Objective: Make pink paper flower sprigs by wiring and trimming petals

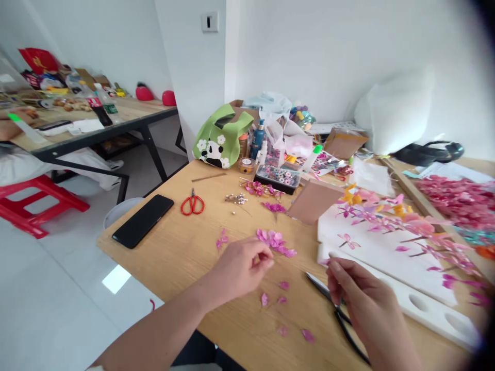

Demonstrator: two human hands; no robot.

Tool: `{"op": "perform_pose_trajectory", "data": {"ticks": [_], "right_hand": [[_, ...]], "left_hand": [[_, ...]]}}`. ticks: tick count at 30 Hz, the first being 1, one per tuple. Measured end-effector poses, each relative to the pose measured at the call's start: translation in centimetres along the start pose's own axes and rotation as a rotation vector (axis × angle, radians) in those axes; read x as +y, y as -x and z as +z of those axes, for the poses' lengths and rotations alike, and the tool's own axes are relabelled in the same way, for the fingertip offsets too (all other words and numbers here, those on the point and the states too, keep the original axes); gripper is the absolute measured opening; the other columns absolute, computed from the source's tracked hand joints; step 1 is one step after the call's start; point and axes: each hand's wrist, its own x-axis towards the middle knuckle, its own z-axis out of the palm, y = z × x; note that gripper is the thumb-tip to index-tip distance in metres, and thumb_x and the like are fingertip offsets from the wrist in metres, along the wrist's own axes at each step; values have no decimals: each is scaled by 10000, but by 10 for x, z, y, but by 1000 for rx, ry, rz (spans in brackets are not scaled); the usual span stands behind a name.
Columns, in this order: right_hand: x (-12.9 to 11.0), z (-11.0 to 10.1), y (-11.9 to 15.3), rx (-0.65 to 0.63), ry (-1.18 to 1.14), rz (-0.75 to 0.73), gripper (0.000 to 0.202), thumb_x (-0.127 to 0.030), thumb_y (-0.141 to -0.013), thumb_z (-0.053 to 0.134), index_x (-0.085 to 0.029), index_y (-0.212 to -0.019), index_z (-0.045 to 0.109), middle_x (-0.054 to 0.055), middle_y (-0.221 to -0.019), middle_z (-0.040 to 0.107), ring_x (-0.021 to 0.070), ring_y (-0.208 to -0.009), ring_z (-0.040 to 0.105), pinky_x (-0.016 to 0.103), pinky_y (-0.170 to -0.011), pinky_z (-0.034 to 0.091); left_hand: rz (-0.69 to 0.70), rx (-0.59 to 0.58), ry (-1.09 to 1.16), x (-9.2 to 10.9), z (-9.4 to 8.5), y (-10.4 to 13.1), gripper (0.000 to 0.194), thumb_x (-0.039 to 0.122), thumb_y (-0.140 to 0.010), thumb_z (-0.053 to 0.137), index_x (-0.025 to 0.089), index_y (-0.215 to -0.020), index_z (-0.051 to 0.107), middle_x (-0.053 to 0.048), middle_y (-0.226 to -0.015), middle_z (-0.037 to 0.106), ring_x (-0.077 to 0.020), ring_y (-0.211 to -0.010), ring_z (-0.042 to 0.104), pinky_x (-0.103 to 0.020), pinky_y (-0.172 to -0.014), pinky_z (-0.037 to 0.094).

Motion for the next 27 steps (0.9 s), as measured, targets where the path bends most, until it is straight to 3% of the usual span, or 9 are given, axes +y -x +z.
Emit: {"op": "perform_pose_trajectory", "data": {"ticks": [4,7,12,16,22,27], "right_hand": [[0,-6,-4,24,22,9,299,-487,-800,655,-192,-849,646,-17,-543,541,110,-437,453,240,-415,335],[-2,-7,-6,61,41,2,316,-493,-762,692,-187,-837,665,-22,-537,541,107,-423,455,238,-401,335],[-10,0,-6,157,41,-9,348,-471,-685,758,-155,-826,711,4,-562,604,101,-438,482,223,-401,379],[-11,6,-6,136,-5,1,353,-480,-694,745,-148,-803,692,34,-662,641,102,-480,504,215,-393,399],[-6,4,-9,63,-55,24,345,-509,-751,681,-174,-731,602,-21,-579,539,95,-461,470,209,-381,376],[-11,0,-8,2,37,49,353,-529,-789,609,-186,-727,555,-26,-592,528,91,-475,468,204,-400,370]], "left_hand": [[-163,162,-173,-21,-42,19,123,225,-843,529,196,-839,648,-14,-787,656,-123,-636,546,-232,-613,412],[-263,215,-303,-39,-56,33,144,273,-837,530,201,-762,629,-2,-718,645,-129,-575,518,-243,-571,400],[-233,355,-282,-64,-44,46,193,327,-856,496,193,-785,616,-20,-718,649,-144,-594,555,-253,-581,432],[-229,466,-212,-74,-38,49,201,362,-849,517,189,-827,616,-31,-738,657,-157,-631,591,-256,-611,465],[-245,485,-185,-78,-40,49,211,377,-847,528,188,-867,621,-38,-763,669,-161,-645,608,-262,-634,486],[-260,484,-158,-80,-37,48,233,382,-851,517,177,-890,618,-54,-791,669,-171,-687,615,-278,-662,493]]}}
